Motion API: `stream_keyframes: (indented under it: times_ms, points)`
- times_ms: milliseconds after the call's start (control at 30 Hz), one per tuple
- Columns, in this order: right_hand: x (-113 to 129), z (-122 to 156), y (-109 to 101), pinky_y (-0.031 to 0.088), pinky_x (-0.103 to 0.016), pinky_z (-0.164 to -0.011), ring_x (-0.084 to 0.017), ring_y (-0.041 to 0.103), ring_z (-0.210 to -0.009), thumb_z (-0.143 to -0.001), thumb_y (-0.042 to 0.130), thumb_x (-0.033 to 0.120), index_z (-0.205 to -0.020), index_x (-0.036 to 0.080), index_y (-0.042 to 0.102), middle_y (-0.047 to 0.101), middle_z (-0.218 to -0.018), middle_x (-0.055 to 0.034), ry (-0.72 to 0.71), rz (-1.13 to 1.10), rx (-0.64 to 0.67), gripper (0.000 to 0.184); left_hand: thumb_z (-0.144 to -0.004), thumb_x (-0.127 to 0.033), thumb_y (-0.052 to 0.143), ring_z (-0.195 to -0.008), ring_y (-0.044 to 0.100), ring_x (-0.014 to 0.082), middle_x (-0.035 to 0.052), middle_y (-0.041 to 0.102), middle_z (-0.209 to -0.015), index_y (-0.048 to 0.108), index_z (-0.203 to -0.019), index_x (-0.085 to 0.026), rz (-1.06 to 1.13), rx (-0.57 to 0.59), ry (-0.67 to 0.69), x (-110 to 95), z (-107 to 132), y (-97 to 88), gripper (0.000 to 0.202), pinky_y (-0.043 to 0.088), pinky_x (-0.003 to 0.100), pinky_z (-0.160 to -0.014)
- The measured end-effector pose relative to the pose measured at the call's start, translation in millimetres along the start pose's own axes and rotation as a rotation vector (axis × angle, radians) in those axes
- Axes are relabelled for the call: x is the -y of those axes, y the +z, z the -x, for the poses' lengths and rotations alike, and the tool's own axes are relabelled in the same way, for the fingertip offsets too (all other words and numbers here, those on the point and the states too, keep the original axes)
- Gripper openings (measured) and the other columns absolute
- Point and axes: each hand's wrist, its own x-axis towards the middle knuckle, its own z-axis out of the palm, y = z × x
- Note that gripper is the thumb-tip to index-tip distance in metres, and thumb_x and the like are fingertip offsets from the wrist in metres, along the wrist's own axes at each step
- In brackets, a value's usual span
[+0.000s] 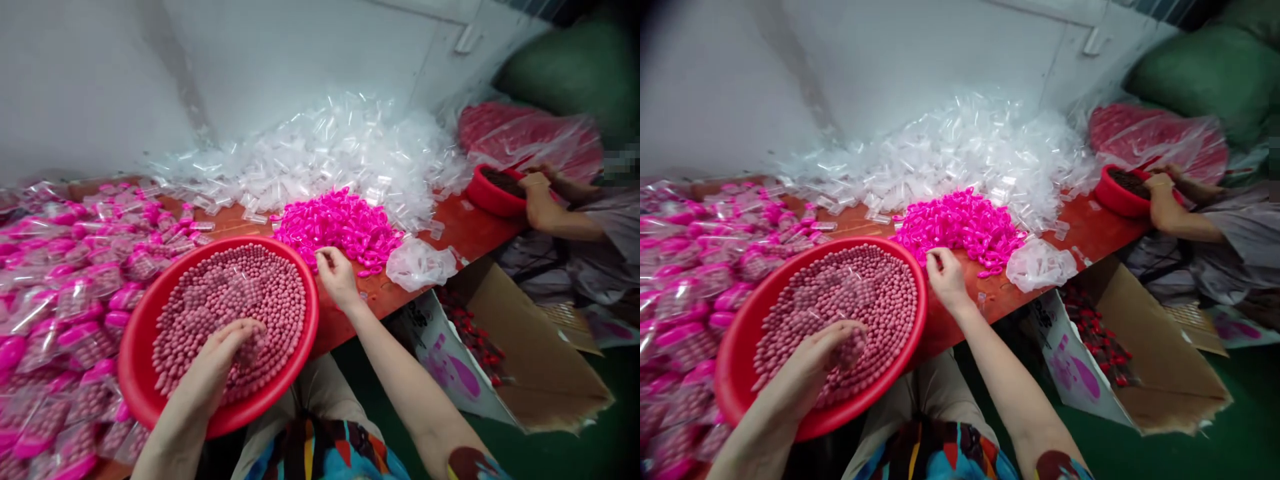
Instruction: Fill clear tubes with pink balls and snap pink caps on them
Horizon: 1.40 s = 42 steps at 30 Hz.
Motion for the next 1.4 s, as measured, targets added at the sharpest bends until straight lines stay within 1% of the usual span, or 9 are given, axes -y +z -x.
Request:
stream_keyframes:
  times_ms: [67,167,300,500,767,933,1067,1267,1400]
  points:
    - [-31.3,-18.2,10.7,0.046,-0.047,-0.102,-0.028,0.058,-0.115,-0.096,0.05,0.03,-0.117,0.016,0.067,0.068,-0.12,-0.0152,-0.064,0.283,0.06,0.03,-0.074,-0.045,0.072,-0.066,0.055,0.0161,0.0042,0.069,-0.076,0.076,-0.086,-0.016,0.041,0.013,-0.028,-0.4,0.8,0.3,0.031,0.041,0.024,-0.056]
    - [-59.9,-37.5,33.9,0.029,-0.058,-0.115,-0.038,0.031,-0.146,-0.094,0.057,0.033,-0.139,0.024,0.058,0.047,-0.155,-0.0107,-0.31,0.56,0.385,0.046,-0.073,-0.043,0.074,-0.074,0.061,0.019,0.0054,0.071,-0.083,0.076,-0.085,-0.017,0.05,-0.045,-0.026,-1.8,1.9,2.5,0.028,0.046,0.026,-0.064]
    - [-71.7,-48.2,52.3,0.016,-0.059,-0.121,-0.037,0.022,-0.151,-0.096,0.055,0.037,-0.145,0.031,0.053,0.044,-0.158,-0.004,-0.541,0.635,0.637,0.049,-0.073,-0.042,0.075,-0.081,0.064,0.0203,0.0059,0.074,-0.088,0.078,-0.085,-0.018,0.033,-0.119,-0.043,-1.4,1.3,4.3,0.026,0.049,0.027,-0.073]
    - [-85.2,-37.4,17.3,0.02,-0.058,-0.115,-0.035,0.037,-0.141,-0.097,0.054,0.043,-0.125,0.027,0.069,0.054,-0.15,-0.0088,-0.486,0.656,0.544,0.036,-0.072,-0.042,0.08,-0.084,0.063,0.0163,0.0057,0.073,-0.091,0.079,-0.09,-0.017,0.148,-0.105,-0.114,2.1,-4.3,-0.7,0.031,0.052,0.021,-0.073]
    - [-87.8,8.3,-45.5,0.021,-0.06,-0.114,-0.035,0.028,-0.149,-0.093,0.061,0.04,-0.111,0.03,0.076,0.052,-0.152,-0.0036,-0.272,0.493,0.483,0.025,-0.074,-0.033,0.076,-0.067,0.059,0.014,0.0036,0.064,-0.072,0.075,-0.08,-0.014,0.436,-0.151,-0.111,-16.1,-2.0,15.4,0.02,0.054,0.022,-0.055]
    - [-89.4,37.6,-66.1,0.034,-0.053,-0.115,-0.026,0.046,-0.14,-0.1,0.048,0.036,-0.11,0.027,0.073,0.067,-0.133,-0.0061,-0.096,0.152,0.171,0.028,-0.082,-0.025,0.068,-0.067,0.061,0.014,0.0042,0.066,-0.076,0.073,-0.082,-0.014,0.542,-0.11,-0.098,-17.6,7.5,34.6,0.013,0.054,0.021,-0.052]
    - [-86.0,55.9,-71.7,0.048,-0.043,-0.098,-0.023,0.065,-0.106,-0.099,0.049,0.034,-0.1,0.022,0.072,0.074,-0.103,-0.0091,-0.058,0.179,-0.141,0.025,-0.085,-0.02,0.06,-0.065,0.062,0.0146,0.005,0.067,-0.079,0.072,-0.091,-0.012,0.57,-0.07,-0.142,-8.1,10.0,43.0,0.015,0.052,0.022,-0.048]
    - [-62.6,68.1,-55.2,0.042,-0.04,-0.09,-0.024,0.06,-0.098,-0.095,0.055,0.03,-0.095,0.021,0.072,0.072,-0.096,-0.007,-0.036,0.516,0.043,0.019,-0.083,-0.019,0.062,-0.064,0.064,0.0151,0.0036,0.068,-0.075,0.071,-0.092,-0.011,0.565,-0.085,-0.117,-1.0,12.4,44.5,0.015,0.052,0.023,-0.048]
    - [-46.4,65.9,-33.8,0.038,-0.045,-0.09,-0.029,0.057,-0.098,-0.097,0.054,0.04,-0.095,0.018,0.071,0.071,-0.094,-0.0114,0.005,0.717,0.119,0.028,-0.08,-0.022,0.068,-0.065,0.063,0.0134,0.0031,0.07,-0.08,0.071,-0.093,-0.012,0.566,-0.057,-0.099,1.7,13.5,42.7,0.017,0.05,0.022,-0.049]
